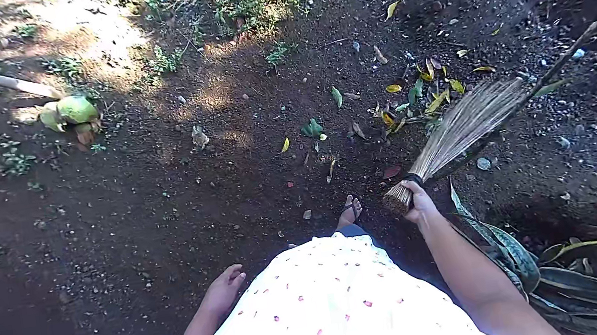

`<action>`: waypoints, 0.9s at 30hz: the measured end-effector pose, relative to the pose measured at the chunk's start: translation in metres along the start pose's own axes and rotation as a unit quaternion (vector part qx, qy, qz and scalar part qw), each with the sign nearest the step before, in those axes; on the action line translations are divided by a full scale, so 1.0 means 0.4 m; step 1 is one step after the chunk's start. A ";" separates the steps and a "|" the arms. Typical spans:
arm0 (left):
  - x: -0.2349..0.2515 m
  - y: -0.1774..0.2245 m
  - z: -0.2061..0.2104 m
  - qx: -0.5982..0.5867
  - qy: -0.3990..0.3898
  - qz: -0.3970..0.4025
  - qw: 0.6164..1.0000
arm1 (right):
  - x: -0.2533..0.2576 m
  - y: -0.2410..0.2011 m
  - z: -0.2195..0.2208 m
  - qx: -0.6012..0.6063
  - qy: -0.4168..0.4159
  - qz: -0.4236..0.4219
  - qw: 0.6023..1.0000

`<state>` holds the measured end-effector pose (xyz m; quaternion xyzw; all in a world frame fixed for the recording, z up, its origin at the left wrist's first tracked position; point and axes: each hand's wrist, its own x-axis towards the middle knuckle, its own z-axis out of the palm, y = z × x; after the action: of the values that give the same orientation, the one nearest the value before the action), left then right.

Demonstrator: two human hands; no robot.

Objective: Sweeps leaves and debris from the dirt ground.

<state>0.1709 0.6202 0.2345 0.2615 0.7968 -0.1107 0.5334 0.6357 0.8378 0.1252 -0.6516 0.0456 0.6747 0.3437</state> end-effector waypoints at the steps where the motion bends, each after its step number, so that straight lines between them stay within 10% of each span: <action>1: -0.006 0.018 -0.013 0.000 0.008 0.002 1.000 | -0.038 0.007 0.025 -0.009 -0.021 0.035 0.999; 10: 0.119 -0.051 -0.071 0.059 -0.026 0.045 0.997 | -0.194 0.175 0.412 -0.003 -0.280 0.323 0.904; 14: 0.201 -0.097 -0.168 0.058 -0.057 0.082 0.993 | -0.109 0.249 0.536 0.065 -0.214 0.342 0.913; 19: 0.294 -0.170 -0.425 0.044 -0.014 0.067 0.997 | 0.045 0.140 0.364 0.337 -0.044 0.148 0.929; 27: 0.280 -0.173 -0.774 0.024 0.104 -0.040 0.994 | -0.004 0.220 0.589 0.150 0.038 -0.037 0.987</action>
<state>-0.1441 0.7366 0.2515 0.2521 0.8547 -0.1229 0.4369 0.3897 0.8905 0.1273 -0.6194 0.1353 0.6217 0.4599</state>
